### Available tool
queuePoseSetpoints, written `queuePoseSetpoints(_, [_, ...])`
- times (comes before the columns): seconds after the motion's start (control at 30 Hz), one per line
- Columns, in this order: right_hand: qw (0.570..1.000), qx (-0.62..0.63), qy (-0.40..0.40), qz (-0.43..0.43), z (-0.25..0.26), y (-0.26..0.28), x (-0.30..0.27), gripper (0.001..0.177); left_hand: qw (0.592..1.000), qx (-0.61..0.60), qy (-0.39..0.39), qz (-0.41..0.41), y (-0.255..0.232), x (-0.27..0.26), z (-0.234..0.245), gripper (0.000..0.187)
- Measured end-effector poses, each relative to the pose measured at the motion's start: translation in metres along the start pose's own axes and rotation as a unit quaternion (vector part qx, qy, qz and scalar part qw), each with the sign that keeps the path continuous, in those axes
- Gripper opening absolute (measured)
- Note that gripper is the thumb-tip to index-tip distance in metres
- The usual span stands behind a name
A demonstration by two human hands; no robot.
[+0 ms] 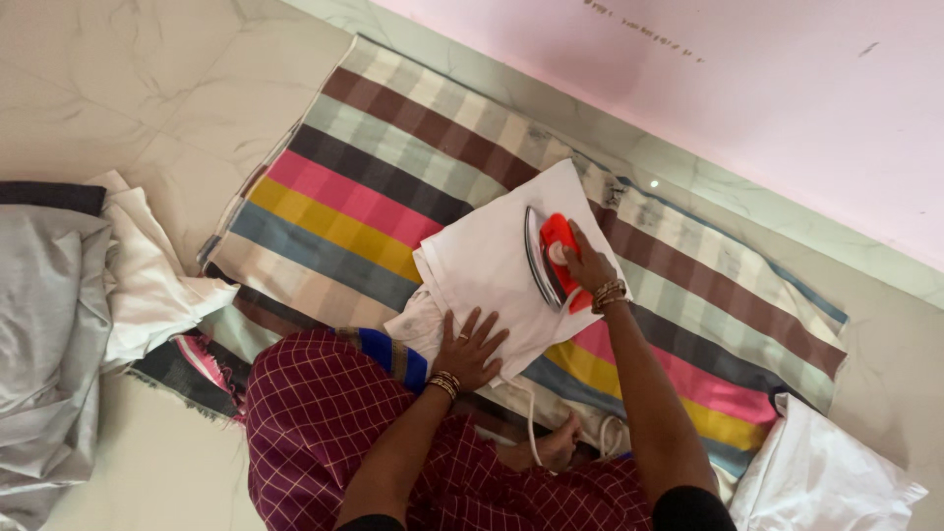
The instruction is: The person irons a white shirt and a grey shirt on a striped mat placed on the floor. They use a red electric iron, smoothing the fabric and adjusting the garments between passes.
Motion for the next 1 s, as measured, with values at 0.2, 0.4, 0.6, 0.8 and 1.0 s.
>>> queuePoseSetpoints(0.2, [0.997,0.055,0.054,-0.010,0.003,0.038,0.058,0.065,1.000,-0.012,0.003,0.007,0.004,0.005,0.001,0.058])
queuePoseSetpoints(0.4, [0.996,0.033,0.016,0.084,0.011,0.046,-0.005,0.067,1.000,-0.024,-0.017,-0.009,0.005,0.008,0.002,0.058])
queuePoseSetpoints(0.6, [0.996,0.080,0.031,-0.003,-0.001,0.003,-0.101,0.064,1.000,0.017,-0.015,-0.013,0.016,0.001,-0.014,0.057])
queuePoseSetpoints(0.8, [0.995,0.029,-0.044,-0.085,-0.002,-0.008,-0.108,0.066,0.998,0.020,-0.012,0.051,0.011,-0.020,-0.011,0.056])
queuePoseSetpoints(1.0, [0.994,0.075,-0.034,0.068,-0.012,0.039,-0.139,0.063,0.993,-0.001,0.059,0.105,0.008,-0.029,-0.005,0.042])
Point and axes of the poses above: each hand's wrist, its own x-axis towards the middle knuckle, its own z-axis out of the back of the hand, y = z × x, the point moved 4 cm from there along x, towards the middle knuckle, and after that the axes turned 15 degrees about -x, right-handed, at the moved point
